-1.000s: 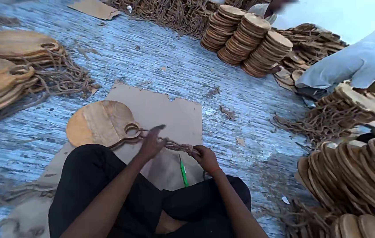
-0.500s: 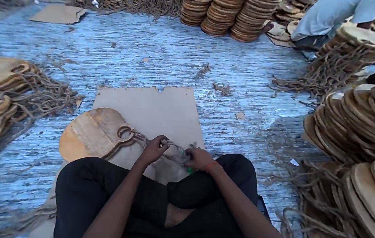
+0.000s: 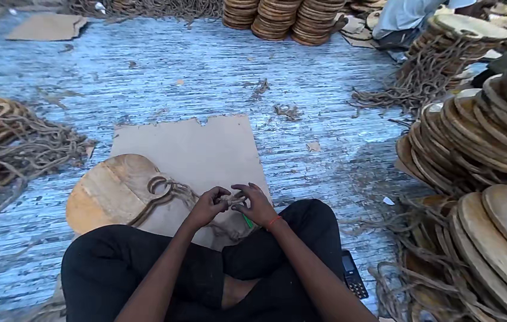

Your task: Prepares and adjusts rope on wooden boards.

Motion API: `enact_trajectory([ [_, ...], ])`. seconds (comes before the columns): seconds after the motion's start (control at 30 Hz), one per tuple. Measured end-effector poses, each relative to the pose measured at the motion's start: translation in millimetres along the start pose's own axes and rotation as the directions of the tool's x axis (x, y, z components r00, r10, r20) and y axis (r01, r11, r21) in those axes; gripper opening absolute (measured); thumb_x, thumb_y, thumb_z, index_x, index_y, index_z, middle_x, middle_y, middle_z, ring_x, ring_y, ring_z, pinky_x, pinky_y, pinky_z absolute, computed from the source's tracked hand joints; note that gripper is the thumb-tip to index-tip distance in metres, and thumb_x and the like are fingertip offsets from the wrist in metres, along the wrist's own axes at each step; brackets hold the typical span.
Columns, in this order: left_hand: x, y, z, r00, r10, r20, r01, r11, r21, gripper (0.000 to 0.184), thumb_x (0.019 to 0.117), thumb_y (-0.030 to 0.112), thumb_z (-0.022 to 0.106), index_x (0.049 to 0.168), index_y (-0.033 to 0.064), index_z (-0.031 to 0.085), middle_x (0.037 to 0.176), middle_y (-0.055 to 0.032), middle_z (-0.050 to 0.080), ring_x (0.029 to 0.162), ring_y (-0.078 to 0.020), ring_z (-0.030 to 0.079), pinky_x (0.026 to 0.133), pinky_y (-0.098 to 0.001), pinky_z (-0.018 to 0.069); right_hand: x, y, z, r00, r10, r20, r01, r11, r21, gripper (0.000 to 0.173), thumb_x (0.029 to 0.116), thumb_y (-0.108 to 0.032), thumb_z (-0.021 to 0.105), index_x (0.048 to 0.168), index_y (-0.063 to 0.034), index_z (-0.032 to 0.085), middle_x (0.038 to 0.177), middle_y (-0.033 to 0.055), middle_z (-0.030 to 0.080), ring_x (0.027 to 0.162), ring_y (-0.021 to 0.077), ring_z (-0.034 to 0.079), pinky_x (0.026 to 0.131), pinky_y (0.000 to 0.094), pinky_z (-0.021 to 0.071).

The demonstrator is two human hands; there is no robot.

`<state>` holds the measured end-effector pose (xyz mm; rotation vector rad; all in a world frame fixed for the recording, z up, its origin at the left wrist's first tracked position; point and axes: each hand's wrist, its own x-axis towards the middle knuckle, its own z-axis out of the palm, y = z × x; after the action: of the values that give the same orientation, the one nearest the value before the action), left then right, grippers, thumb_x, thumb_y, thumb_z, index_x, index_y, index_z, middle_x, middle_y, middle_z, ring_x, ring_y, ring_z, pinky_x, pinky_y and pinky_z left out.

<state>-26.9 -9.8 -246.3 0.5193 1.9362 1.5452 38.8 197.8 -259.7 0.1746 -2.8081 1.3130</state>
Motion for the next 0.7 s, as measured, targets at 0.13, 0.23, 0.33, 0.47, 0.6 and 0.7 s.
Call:
enact_trajectory([
  [0.13, 1, -1, 0, 0.996, -0.089, 0.002, 0.089, 0.994, 0.068, 0.023, 0.1094, 0.017, 0.050, 0.126, 0.0026, 0.055, 0.099, -0.0083, 0.072, 0.075, -0.0118, 0.067, 0.068, -0.0275, 0.0539, 1, 3, -3, 0.964, 0.190, 0.185, -0.241, 0.918, 0.314, 0.025, 0.1044, -0.016, 0.062, 0.126, -0.0044, 0.066, 0.096, 0.0113, 0.072, 0.073, 0.0164, 0.068, 0.072, 0.0337, 0.0590],
  [0.23, 4, -5, 4, 0.995, -0.096, 0.007, 0.095, 0.992, 0.078, 0.031, 0.1124, 0.023, 0.040, 0.126, 0.0031, 0.060, 0.097, -0.0071, 0.067, 0.073, -0.0125, 0.061, 0.065, -0.0280, 0.0504, 1, 5, -5, 0.957, 0.231, 0.174, -0.281, 0.886, 0.368, 0.024, 0.1063, -0.017, 0.059, 0.124, -0.0061, 0.069, 0.096, 0.0084, 0.072, 0.071, 0.0131, 0.063, 0.069, 0.0314, 0.0536],
  [0.33, 5, -6, 5, 0.999, -0.031, 0.017, 0.028, 0.987, 0.160, 0.031, 0.1105, 0.026, 0.047, 0.127, 0.0059, 0.063, 0.097, -0.0068, 0.067, 0.076, -0.0134, 0.061, 0.069, -0.0310, 0.0507, 1, 8, -4, 0.962, 0.236, 0.136, -0.272, 0.875, 0.401, 0.020, 0.1053, -0.017, 0.061, 0.115, -0.0046, 0.073, 0.092, 0.0060, 0.072, 0.076, 0.0111, 0.064, 0.073, 0.0306, 0.0535],
  [0.47, 5, -11, 4, 0.993, 0.081, 0.084, -0.112, 0.853, 0.509, 0.038, 0.0986, 0.034, 0.070, 0.123, 0.0045, 0.068, 0.101, -0.0124, 0.067, 0.085, -0.0239, 0.064, 0.083, -0.0438, 0.0550, -2, 8, -6, 0.958, 0.233, 0.170, -0.279, 0.896, 0.345, 0.019, 0.1027, -0.017, 0.065, 0.113, -0.0043, 0.074, 0.091, 0.0067, 0.072, 0.073, 0.0122, 0.065, 0.072, 0.0311, 0.0558],
  [0.6, 5, -5, 10, 0.988, 0.004, 0.153, -0.116, 0.669, 0.735, 0.027, 0.1006, 0.018, 0.061, 0.123, 0.0049, 0.069, 0.121, -0.0167, 0.065, 0.110, -0.0335, 0.065, 0.098, -0.0533, 0.0512, -10, -12, -2, 0.921, 0.275, 0.277, -0.334, 0.922, 0.195, 0.025, 0.1016, -0.014, 0.061, 0.125, -0.0026, 0.063, 0.112, 0.0131, 0.070, 0.095, 0.0207, 0.069, 0.088, 0.0406, 0.0568],
  [0.7, 5, 2, 18, 0.976, -0.126, 0.178, -0.080, 0.553, 0.829, 0.028, 0.0948, 0.014, 0.066, 0.121, 0.0045, 0.067, 0.127, -0.0159, 0.063, 0.121, -0.0354, 0.059, 0.102, -0.0566, 0.0457, -26, -33, 19, 0.925, 0.302, 0.232, -0.344, 0.923, 0.171, 0.033, 0.1005, -0.023, 0.059, 0.127, -0.0035, 0.060, 0.109, 0.0133, 0.070, 0.098, 0.0232, 0.070, 0.090, 0.0439, 0.0567],
])
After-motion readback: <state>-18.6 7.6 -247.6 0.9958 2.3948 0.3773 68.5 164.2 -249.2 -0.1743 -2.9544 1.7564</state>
